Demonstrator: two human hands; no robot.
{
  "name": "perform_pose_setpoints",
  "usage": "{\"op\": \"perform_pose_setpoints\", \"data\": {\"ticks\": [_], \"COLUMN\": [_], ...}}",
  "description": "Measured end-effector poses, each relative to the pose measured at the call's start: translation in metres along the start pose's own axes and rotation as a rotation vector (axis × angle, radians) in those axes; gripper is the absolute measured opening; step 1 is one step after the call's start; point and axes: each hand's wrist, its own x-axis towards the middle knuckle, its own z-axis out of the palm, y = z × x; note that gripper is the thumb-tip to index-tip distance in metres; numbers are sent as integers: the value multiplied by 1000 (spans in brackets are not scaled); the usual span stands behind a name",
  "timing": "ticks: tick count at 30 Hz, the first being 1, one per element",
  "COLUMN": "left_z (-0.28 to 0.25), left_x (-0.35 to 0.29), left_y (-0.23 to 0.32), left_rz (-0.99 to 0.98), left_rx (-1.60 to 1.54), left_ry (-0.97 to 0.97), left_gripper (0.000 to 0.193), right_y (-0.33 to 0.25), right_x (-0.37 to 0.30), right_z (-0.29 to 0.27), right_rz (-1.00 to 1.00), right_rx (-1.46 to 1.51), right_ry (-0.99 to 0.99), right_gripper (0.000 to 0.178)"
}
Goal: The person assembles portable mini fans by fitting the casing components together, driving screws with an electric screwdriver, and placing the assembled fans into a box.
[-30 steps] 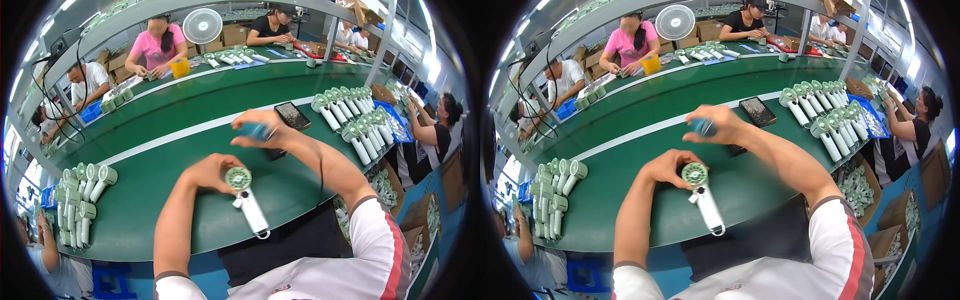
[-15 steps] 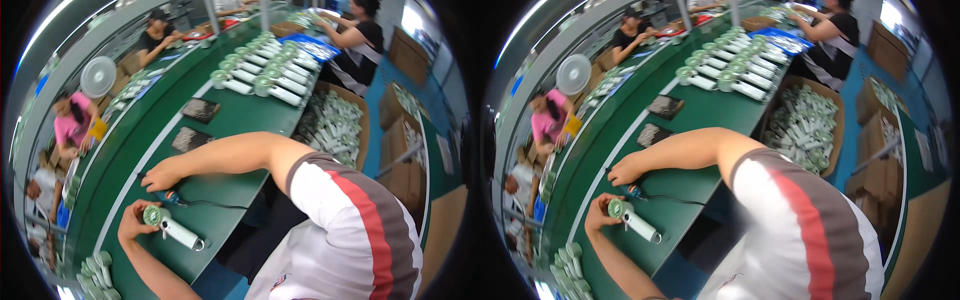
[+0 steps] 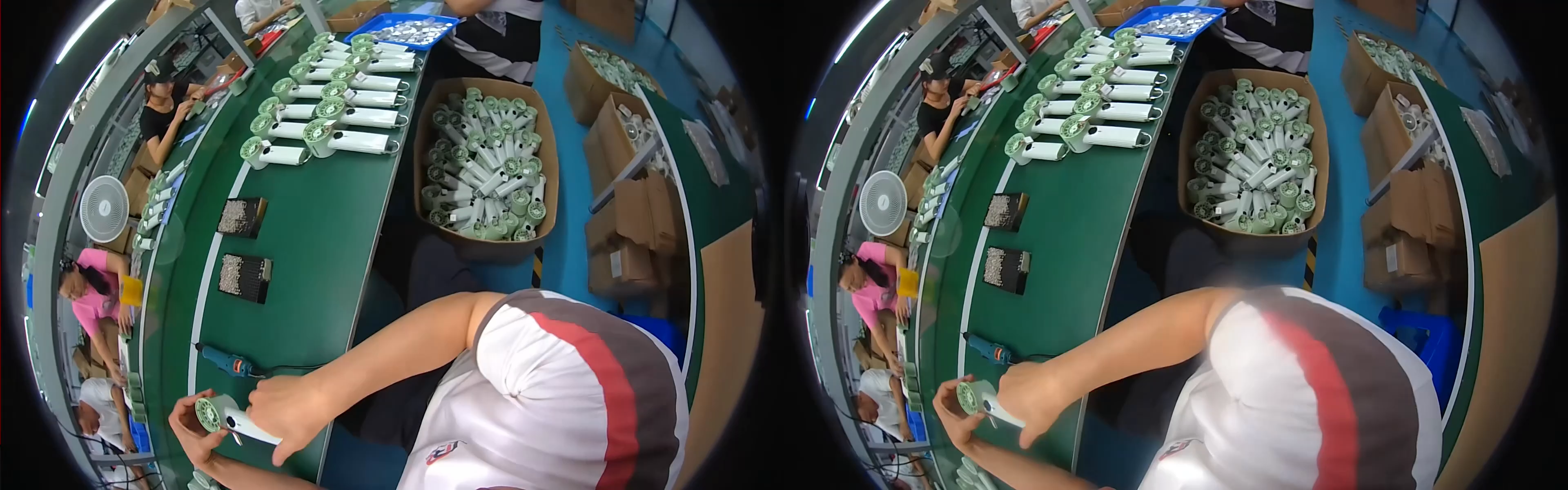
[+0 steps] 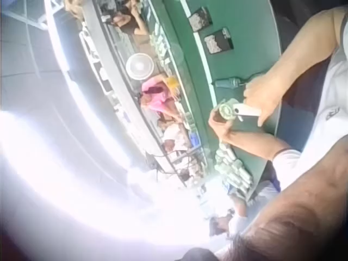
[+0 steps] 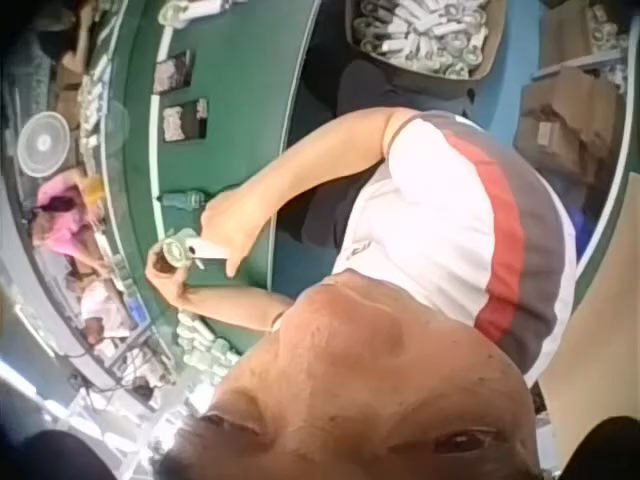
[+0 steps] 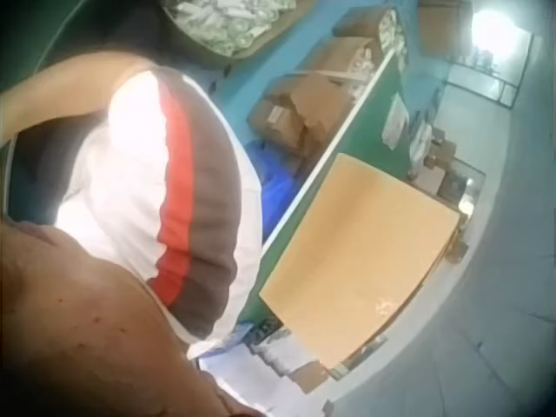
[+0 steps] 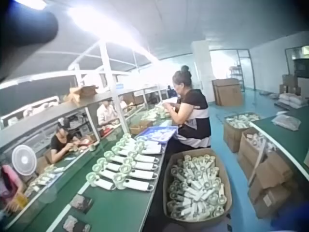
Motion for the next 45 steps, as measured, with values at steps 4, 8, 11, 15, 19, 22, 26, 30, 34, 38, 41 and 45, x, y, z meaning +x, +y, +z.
{"op": "perform_pose_setpoints", "data": {"ticks": [4, 8, 11, 15, 19, 22, 26, 30, 34, 38, 41, 45], "left_z": [46, 136, 190, 245, 288, 307, 311, 324, 379, 422, 443, 438], "left_x": [39, 118, 165, 232, 273, 296, 306, 292, 253, 249, 265, 294], "left_y": [40, 60, 60, 7, -4, -7, -9, 1, 62, 69, 73, 61], "left_rz": [88, 149, 182, 220, 93, 55, 88, 260, 8, -130, -139, -217], "left_rx": [192, 184, 192, 103, 16, -112, -101, 541, 701, 765, 802, 894], "left_ry": [19, -32, -27, -66, -127, -107, -43, 308, 471, 366, 367, 301], "left_gripper": [78, 66, 62, 64, 71, 74, 77, 74, 72, 80, 81, 87], "right_y": [-4, 38, 79, 126, 169, 178, 175, 213, 227, 229, 232, 241], "right_x": [-36, -94, -131, -162, -181, -186, -191, -215, -210, -197, -200, -181], "right_z": [-38, -91, -131, -170, -188, -198, -249, -327, -342, -344, -348, -328], "right_rz": [144, 107, 121, 186, 288, 331, 248, 335, 548, 699, 813, 861], "right_rx": [-116, -486, -643, -837, -897, -891, -784, -1018, -897, -934, -957, -889], "right_ry": [23, 408, 541, 544, 500, 517, 742, 806, 542, 419, 365, 449], "right_gripper": [51, 43, 39, 41, 46, 46, 39, 49, 66, 68, 68, 67]}}
